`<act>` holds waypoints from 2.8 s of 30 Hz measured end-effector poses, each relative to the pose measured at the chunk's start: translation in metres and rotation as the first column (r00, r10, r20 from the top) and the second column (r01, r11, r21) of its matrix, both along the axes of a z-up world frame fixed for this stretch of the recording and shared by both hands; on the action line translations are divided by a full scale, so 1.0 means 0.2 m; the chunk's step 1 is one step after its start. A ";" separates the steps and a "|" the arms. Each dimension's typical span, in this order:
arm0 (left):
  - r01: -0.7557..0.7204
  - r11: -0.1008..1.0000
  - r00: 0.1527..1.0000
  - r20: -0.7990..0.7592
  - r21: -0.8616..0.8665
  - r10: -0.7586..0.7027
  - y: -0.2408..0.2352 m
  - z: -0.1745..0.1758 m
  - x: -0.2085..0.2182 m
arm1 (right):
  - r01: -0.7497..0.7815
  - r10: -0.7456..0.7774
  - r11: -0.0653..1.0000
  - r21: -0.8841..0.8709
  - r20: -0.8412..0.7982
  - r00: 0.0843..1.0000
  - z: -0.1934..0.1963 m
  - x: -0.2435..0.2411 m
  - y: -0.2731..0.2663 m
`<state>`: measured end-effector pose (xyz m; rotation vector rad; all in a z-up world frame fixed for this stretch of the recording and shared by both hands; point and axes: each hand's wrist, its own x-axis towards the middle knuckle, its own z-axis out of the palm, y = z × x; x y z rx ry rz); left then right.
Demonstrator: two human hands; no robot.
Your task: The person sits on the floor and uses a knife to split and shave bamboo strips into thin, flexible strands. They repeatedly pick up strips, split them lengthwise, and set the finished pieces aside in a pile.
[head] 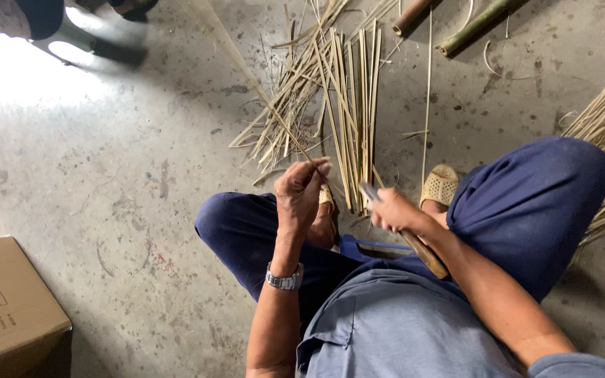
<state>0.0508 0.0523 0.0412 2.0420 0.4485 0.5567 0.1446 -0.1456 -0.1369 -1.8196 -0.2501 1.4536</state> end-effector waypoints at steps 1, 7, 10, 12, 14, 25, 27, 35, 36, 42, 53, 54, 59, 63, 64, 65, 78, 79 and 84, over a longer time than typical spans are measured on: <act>0.015 0.997 1.000 -0.009 -0.080 -0.016 0.00 -0.01 0.00 | 0.108 -0.107 0.993 0.056 -0.012 0.994 0.11 0.05 0.01; 0.011 0.763 1.000 -0.004 -0.646 -0.017 -0.06 -0.19 -0.01 | 0.191 -0.123 0.862 0.470 -0.172 0.977 0.53 0.05 0.03; 0.019 0.731 1.000 0.014 -0.682 -0.013 -0.07 -0.25 0.00 | 0.253 -0.211 0.893 0.373 -0.150 0.966 0.55 0.01 0.03; -0.002 0.699 1.000 -0.008 -0.715 -0.005 -0.07 -0.28 0.00 | 0.261 -0.214 0.889 0.375 -0.163 0.963 0.52 0.00 0.02; -0.024 0.640 1.000 -0.032 -0.768 0.000 -0.07 -0.32 -0.01 | 0.282 -0.237 0.894 0.347 -0.165 0.957 0.48 0.02 0.00; -0.177 0.960 0.910 -0.407 -0.215 0.076 -0.09 -0.51 0.01 | 0.334 -0.303 0.884 0.328 -0.144 0.942 0.47 0.12 -0.11; -0.236 0.877 0.947 -0.303 -0.420 0.110 -0.07 -0.46 0.04 | 0.294 -0.255 0.893 0.341 -0.156 0.954 0.50 0.12 -0.15; 0.016 0.433 0.966 0.127 -0.901 0.227 0.18 -0.34 0.10 | 0.097 -0.074 0.954 0.285 -0.090 0.993 0.57 0.10 -0.18; -0.005 0.469 0.964 0.121 -0.883 0.237 0.18 -0.34 0.09 | 0.077 -0.063 0.956 0.282 -0.061 0.996 0.58 0.10 -0.18; -0.043 0.522 0.972 0.084 -0.852 0.218 0.18 -0.29 0.05 | 0.013 -0.025 0.925 0.379 0.025 0.999 0.64 0.08 -0.20; -0.169 0.360 0.872 0.031 -0.917 0.489 1.02 -0.25 0.09 | -0.040 0.058 0.985 0.167 -0.101 0.993 0.74 0.09 -0.40; -0.192 0.385 0.868 0.026 -0.903 0.495 1.07 -0.26 0.09 | -0.057 0.078 0.981 0.187 -0.104 0.992 0.73 0.09 -0.42; -0.231 0.480 0.807 0.110 -0.846 0.581 1.24 -0.24 0.05 | -0.053 0.075 0.990 0.129 -0.172 0.982 0.69 0.09 -0.54; -0.367 0.556 0.792 0.062 -0.746 0.607 1.24 -0.21 0.03 | 0.019 0.012 0.994 0.112 -0.272 0.962 0.67 0.10 -0.60; -0.395 0.562 0.789 0.044 -0.727 0.612 1.23 -0.20 0.02 | 0.050 -0.020 0.995 0.088 -0.312 0.950 0.67 0.10 -0.61; -0.422 0.567 0.786 0.027 -0.708 0.618 1.22 -0.19 0.02 | 0.055 -0.014 0.992 0.117 -0.327 0.945 0.66 0.10 -0.62; -0.427 0.516 0.765 0.007 -0.742 0.644 1.19 -0.14 -0.02 | 0.171 -0.103 0.975 0.144 -0.390 0.915 0.58 0.09 -0.68; -0.409 0.516 0.769 0.021 -0.753 0.639 1.19 -0.13 -0.02 | 0.181 -0.110 0.973 0.147 -0.395 0.912 0.57 0.09 -0.68; -0.306 0.503 0.773 0.097 -0.808 0.627 1.22 -0.09 -0.05 | 0.166 -0.106 0.976 0.143 -0.356 0.928 0.55 0.10 -0.75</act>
